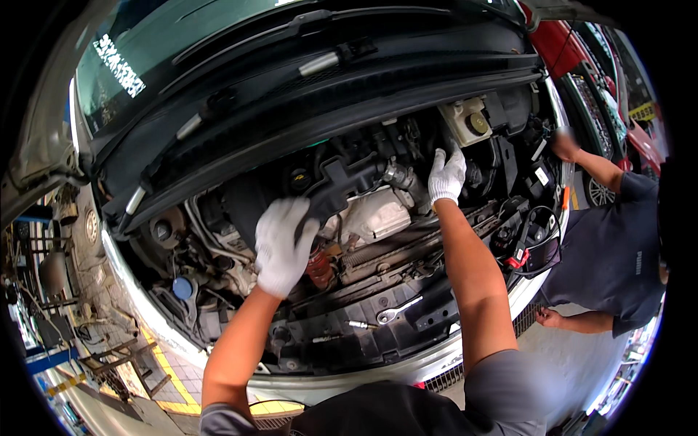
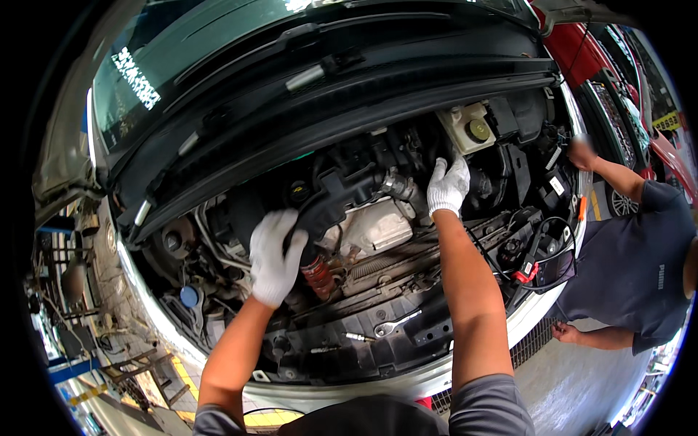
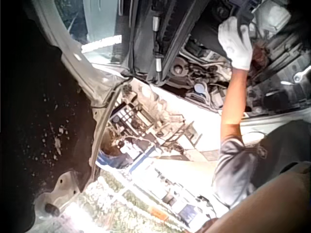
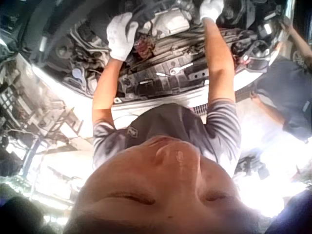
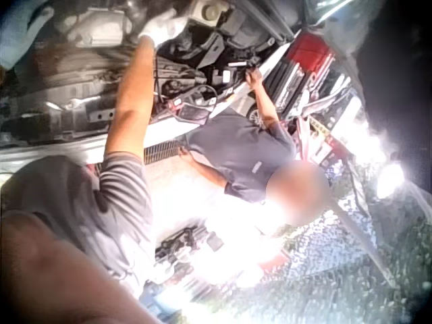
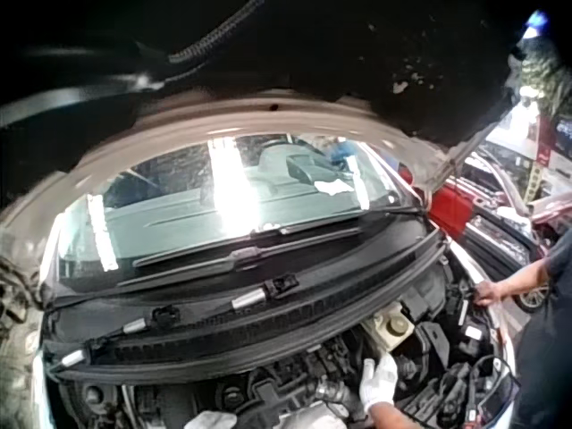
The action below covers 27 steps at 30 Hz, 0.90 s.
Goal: The person works on a car engine with the hood open, using a wrench to tighten bolts and adjusting hoses and components. Another person stands nearby holding a diagnostic device. The camera wearer uses tools to manipulate parts within the engine bay.
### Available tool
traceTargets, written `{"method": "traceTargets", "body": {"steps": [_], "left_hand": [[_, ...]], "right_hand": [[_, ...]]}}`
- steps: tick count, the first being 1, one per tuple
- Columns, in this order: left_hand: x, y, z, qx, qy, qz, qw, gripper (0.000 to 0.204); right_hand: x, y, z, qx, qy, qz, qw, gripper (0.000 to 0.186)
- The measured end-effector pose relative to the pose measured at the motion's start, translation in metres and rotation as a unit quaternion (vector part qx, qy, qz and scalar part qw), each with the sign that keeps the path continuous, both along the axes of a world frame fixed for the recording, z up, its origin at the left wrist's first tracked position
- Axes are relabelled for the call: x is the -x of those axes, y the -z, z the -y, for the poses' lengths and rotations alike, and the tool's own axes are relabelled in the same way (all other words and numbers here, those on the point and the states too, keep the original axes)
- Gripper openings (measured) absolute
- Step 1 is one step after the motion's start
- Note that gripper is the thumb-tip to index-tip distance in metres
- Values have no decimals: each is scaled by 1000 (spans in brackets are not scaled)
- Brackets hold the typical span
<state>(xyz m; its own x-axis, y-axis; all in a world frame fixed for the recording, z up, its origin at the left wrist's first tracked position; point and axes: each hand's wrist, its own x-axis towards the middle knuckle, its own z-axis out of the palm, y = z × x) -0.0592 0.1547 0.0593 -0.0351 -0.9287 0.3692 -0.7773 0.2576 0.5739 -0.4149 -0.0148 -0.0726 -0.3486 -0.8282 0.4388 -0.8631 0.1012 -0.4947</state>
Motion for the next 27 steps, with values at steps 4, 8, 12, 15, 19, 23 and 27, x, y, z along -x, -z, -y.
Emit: {"method": "traceTargets", "body": {"steps": [4, 8, 12, 15, 19, 23, 27], "left_hand": [[37, 66, 125, 40, -84, 26, 995, 34], [58, 118, 180, 70, -142, 311, 937, 38], [52, 174, 202, 20, -107, 362, 926, 39], [48, 178, 206, -18, -81, 290, 953, 41], [62, 149, 207, -48, -120, 113, 985, 43], [67, 121, 204, -46, -151, -38, 987, 49], [50, 136, 204, -65, -39, -48, 996, 47]], "right_hand": [[4, 6, 15, 7, -39, -25, 999, 48], [-24, 4, 23, 49, -109, -34, 992, 46], [-55, 5, 28, 64, -67, -84, 992, 43], [-55, 7, 29, 59, -63, -91, 992, 38], [-49, 8, 27, 81, -60, -59, 993, 33], [-51, 7, 30, 106, -54, -68, 991, 30], [-53, 6, 29, 109, -38, -40, 993, 28]]}}
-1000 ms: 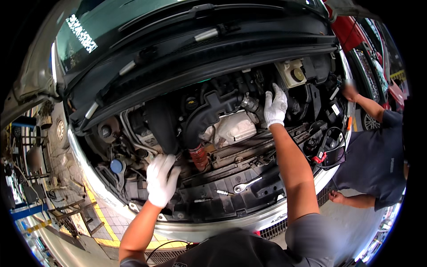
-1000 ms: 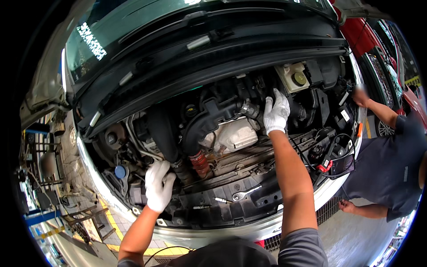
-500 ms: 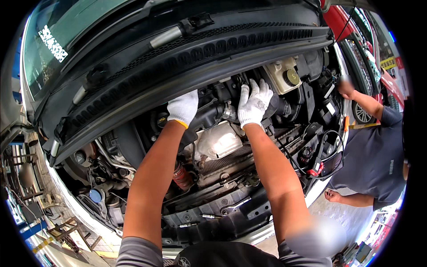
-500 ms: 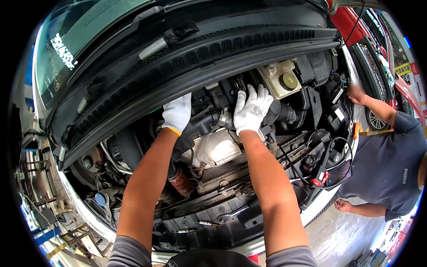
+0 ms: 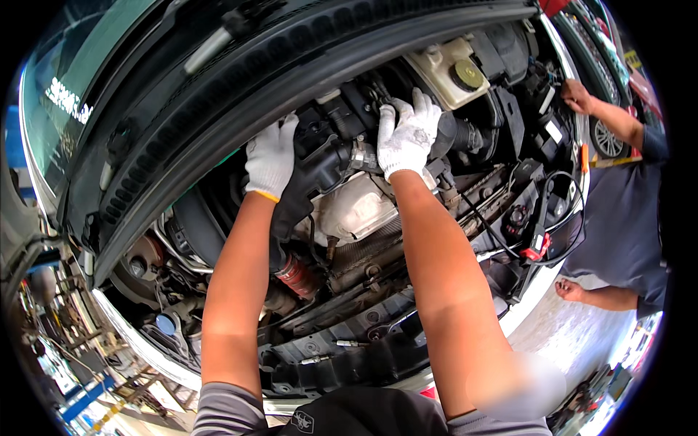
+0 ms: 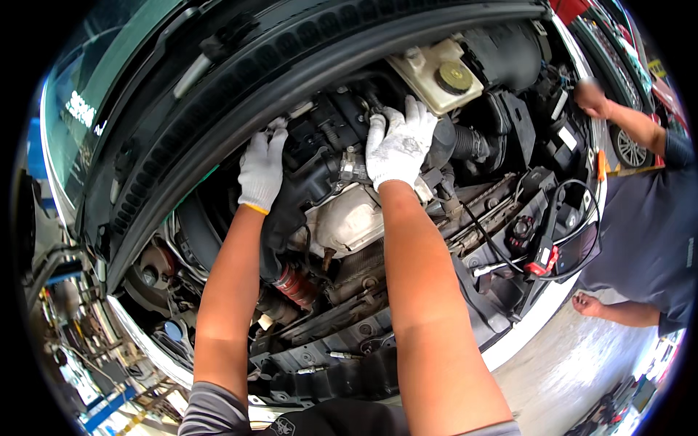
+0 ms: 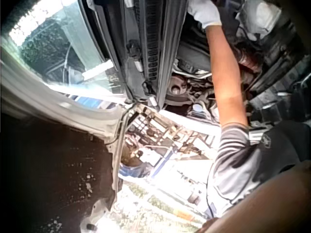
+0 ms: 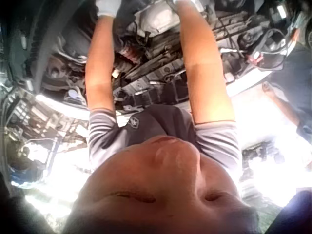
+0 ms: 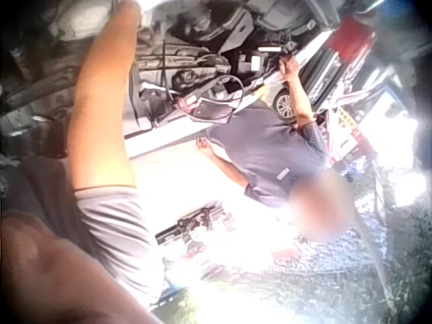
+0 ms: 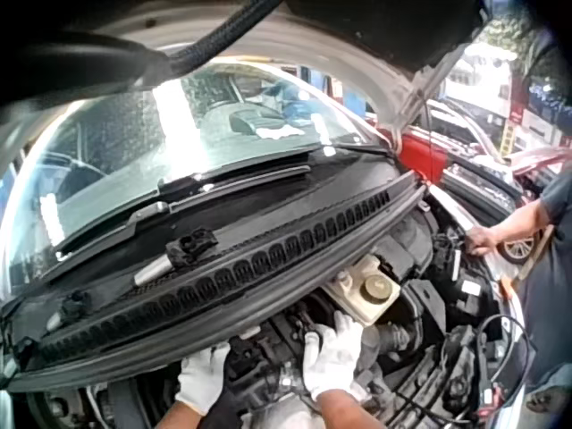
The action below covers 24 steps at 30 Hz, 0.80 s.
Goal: The person works on a car engine with the hood open, using a wrench to tighten bolts and adjusting hoses and components. Another person stands nearby holding a diagnostic device. The camera wearer uses tools to manipulate parts within the engine bay.
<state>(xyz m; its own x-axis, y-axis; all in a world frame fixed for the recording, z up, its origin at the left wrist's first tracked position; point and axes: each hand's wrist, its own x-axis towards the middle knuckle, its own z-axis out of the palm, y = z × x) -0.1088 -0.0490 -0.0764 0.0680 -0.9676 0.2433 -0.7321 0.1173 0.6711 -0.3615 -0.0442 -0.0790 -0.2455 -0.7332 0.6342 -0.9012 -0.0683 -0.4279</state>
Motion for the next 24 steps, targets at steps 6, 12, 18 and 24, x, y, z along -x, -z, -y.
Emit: {"method": "traceTargets", "body": {"steps": [6, 12, 18, 24], "left_hand": [[5, -1, 13, 111, -125, 246, 955, 47], [2, -4, 5, 12, -49, 79, 996, 53], [16, -33, -3, -69, -131, 166, 975, 56], [14, -23, -8, 70, 10, 24, 997, 38]], "right_hand": [[-2, -11, -4, -86, 31, 21, 996, 34], [0, -19, -8, -63, 17, 66, 996, 31], [-2, -11, -10, -57, 19, 77, 995, 28], [3, -26, -9, -50, 27, 72, 996, 28]]}}
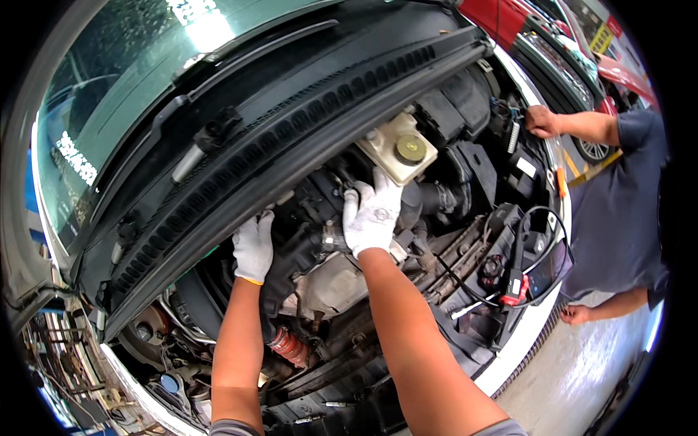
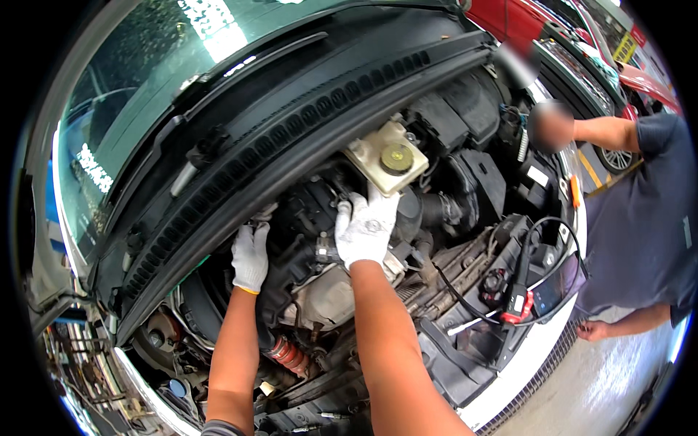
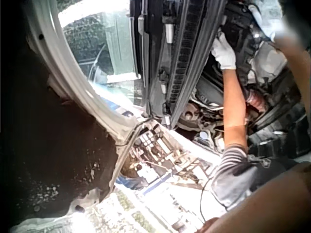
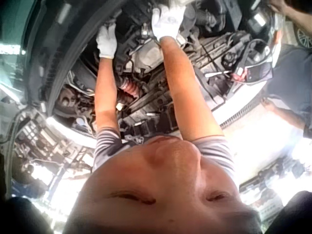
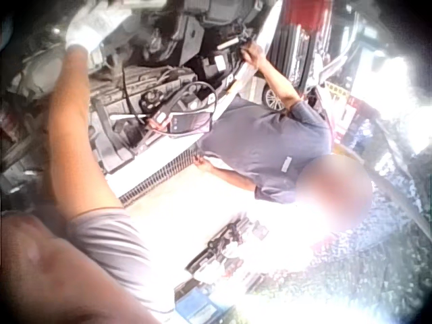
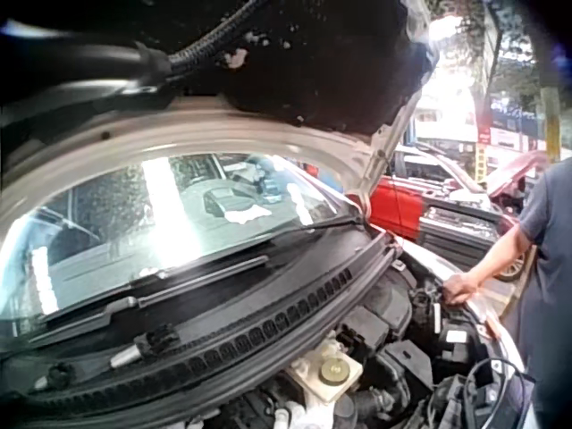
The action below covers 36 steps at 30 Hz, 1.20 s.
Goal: The person works on a car engine with the hood open, using a wrench to tighten bolts and adjusting hoses and components. Another person stands nearby holding a diagnostic device. The camera wearer uses tools to manipulate parts within the engine bay.
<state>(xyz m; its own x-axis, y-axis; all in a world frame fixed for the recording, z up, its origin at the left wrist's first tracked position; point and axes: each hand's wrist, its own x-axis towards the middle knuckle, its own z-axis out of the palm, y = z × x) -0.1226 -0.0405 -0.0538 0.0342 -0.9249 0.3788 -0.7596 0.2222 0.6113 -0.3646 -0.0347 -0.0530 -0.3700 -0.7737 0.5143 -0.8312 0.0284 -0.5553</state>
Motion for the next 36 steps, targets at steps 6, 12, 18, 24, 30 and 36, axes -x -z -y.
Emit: {"method": "traceTargets", "body": {"steps": [6, 12, 18, 24, 30, 36], "left_hand": [[11, -32, -6, -153, -131, 45, 979, 33], [-12, 5, -3, -55, 9, -33, 998, 31], [-4, 19, 8, -10, -162, 187, 969, 51], [-7, 14, 0, 19, -10, 11, 1000, 35], [-3, 8, 8, -26, -141, 109, 984, 34], [0, 3, 4, -41, -88, 78, 992, 29]], "right_hand": [[-9, 8, 3, 12, -14, -18, 1000, 23], [-9, 14, 3, 11, -8, -24, 1000, 25], [-8, 15, 6, 5, -27, -12, 1000, 28], [-4, 24, 8, 37, -36, -39, 998, 27], [-4, 26, 8, 49, -32, -38, 998, 26], [-4, 22, 8, 55, -24, -20, 998, 25]]}}
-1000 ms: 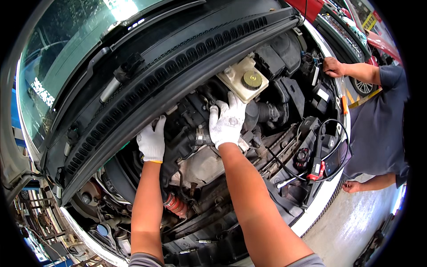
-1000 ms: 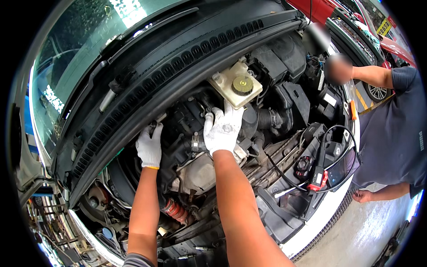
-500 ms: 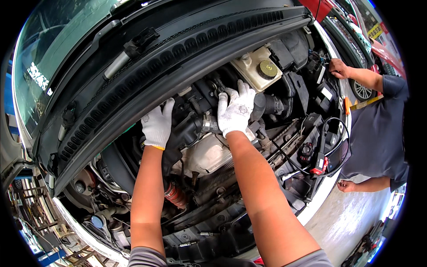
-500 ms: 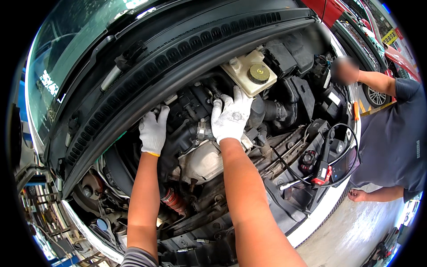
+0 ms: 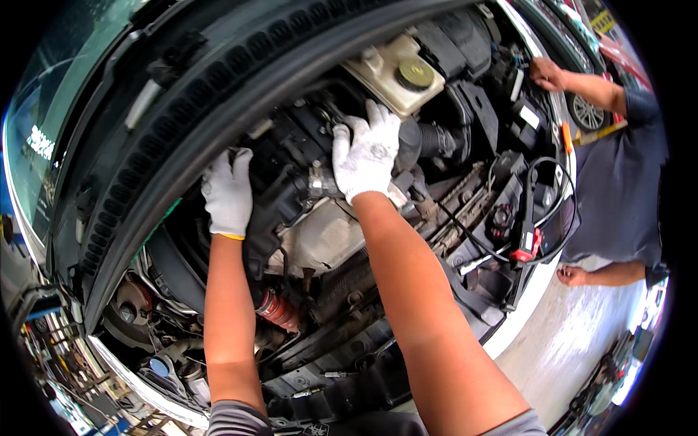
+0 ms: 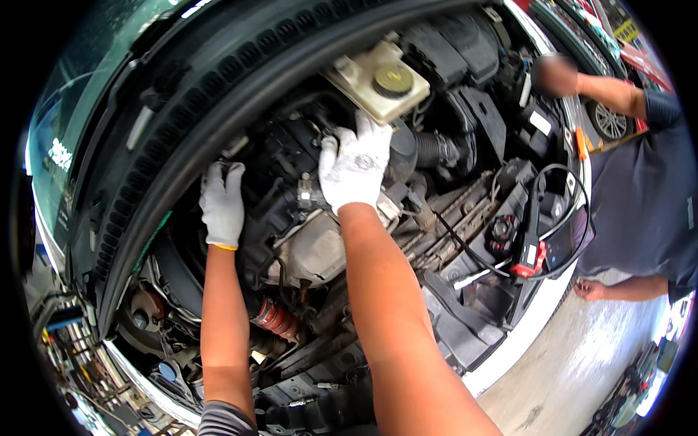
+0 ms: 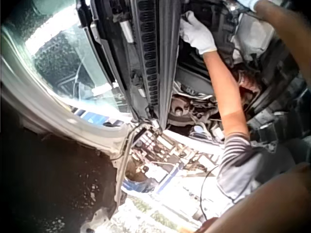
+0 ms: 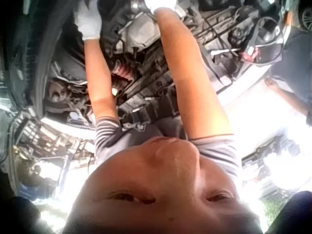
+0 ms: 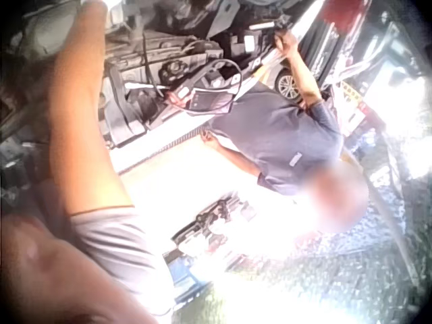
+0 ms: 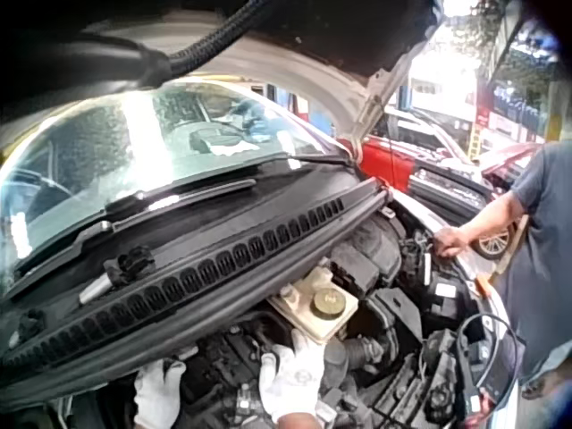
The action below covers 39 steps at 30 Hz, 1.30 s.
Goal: The person works on a car engine with the hood open, using a wrench to tighten bolts and adjusting hoses and components. Another person stands nearby holding a diagnostic device. The camera wearer uses tools to manipulate parts within the engine bay.
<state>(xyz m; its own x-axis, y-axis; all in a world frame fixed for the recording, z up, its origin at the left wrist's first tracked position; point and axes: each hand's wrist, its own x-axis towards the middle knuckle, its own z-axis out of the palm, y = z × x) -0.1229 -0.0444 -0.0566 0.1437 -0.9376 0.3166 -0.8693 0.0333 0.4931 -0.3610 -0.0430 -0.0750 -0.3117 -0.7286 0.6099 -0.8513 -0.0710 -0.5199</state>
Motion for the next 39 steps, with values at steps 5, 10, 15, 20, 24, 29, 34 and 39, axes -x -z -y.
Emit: {"method": "traceTargets", "body": {"steps": [5, 10, 15, 20, 24, 29, 34, 39], "left_hand": [[-6, -1, 4, -17, 61, -263, 963, 32], [12, -27, -1, -81, -52, -117, 988, 34], [-7, -5, 6, -14, 86, -213, 973, 38], [8, -20, 3, -46, -38, -135, 989, 38], [5, -22, -2, -48, 11, -136, 989, 43], [-2, -7, -1, -26, 97, -233, 967, 43], [11, -20, 7, -26, -79, 16, 996, 55], [-3, -5, 10, 11, 84, -147, 985, 43]], "right_hand": [[-3, 1, -2, -43, 9, 2, 999, 29], [3, 1, -1, -30, 14, -2, 999, 28], [0, 5, 2, -6, 10, -23, 1000, 26], [4, 13, 4, 16, 14, -32, 999, 25], [-1, 14, 5, 7, 14, -30, 999, 25], [3, 15, 4, 16, 20, -30, 999, 26], [1, 13, 4, 13, 21, -32, 999, 27], [0, 8, 1, 3, 23, -34, 999, 24]]}}
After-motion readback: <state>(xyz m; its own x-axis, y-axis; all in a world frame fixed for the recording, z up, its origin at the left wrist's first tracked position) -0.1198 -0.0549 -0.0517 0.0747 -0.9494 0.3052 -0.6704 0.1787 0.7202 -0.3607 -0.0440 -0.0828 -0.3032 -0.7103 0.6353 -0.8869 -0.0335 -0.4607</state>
